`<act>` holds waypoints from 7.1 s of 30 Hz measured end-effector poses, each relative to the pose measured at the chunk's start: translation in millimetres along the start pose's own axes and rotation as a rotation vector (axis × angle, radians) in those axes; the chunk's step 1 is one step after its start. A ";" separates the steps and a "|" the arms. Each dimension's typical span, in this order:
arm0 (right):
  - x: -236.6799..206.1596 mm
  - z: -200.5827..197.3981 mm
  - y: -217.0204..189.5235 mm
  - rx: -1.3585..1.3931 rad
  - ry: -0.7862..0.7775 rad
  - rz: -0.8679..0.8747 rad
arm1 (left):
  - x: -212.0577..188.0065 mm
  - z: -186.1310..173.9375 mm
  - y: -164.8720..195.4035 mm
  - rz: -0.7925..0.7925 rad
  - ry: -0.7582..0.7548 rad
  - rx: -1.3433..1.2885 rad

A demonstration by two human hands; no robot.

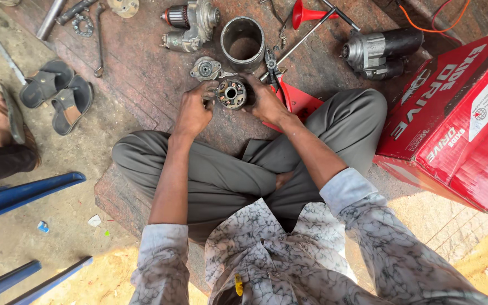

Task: The person sits on the floor of a repair shop and works on a starter motor, fitting the armature with brushes into the cylindrical housing and using pliers and a wrench to position and tighten components while handling small screws and parts laid out around them.

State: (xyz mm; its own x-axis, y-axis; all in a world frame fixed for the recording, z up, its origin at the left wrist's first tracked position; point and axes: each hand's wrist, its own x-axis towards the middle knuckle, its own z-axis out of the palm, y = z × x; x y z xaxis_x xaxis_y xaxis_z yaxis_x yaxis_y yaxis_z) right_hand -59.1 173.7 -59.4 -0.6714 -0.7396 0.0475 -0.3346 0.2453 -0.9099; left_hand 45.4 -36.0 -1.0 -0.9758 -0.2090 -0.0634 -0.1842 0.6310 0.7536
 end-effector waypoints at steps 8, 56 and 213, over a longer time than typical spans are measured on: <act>-14.2 -13.3 -0.4 0.023 -0.032 0.068 | -15.6 0.6 29.8 0.015 0.027 0.131; 229.2 2.3 -12.5 -0.817 -0.173 -0.115 | 52.8 24.0 -5.3 0.271 -0.176 0.163; -5.7 -38.6 36.1 0.247 0.433 0.655 | 40.8 47.0 -2.2 0.369 -0.123 0.371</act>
State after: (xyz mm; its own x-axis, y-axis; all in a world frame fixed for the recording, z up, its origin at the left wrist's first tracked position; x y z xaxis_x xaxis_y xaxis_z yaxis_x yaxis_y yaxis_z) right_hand -92.9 211.0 -76.6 -0.8924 -0.1751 -0.4159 0.3348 0.3611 -0.8704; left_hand 0.4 -10.8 -35.9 -0.9861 0.1510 0.0690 0.1657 0.8723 0.4600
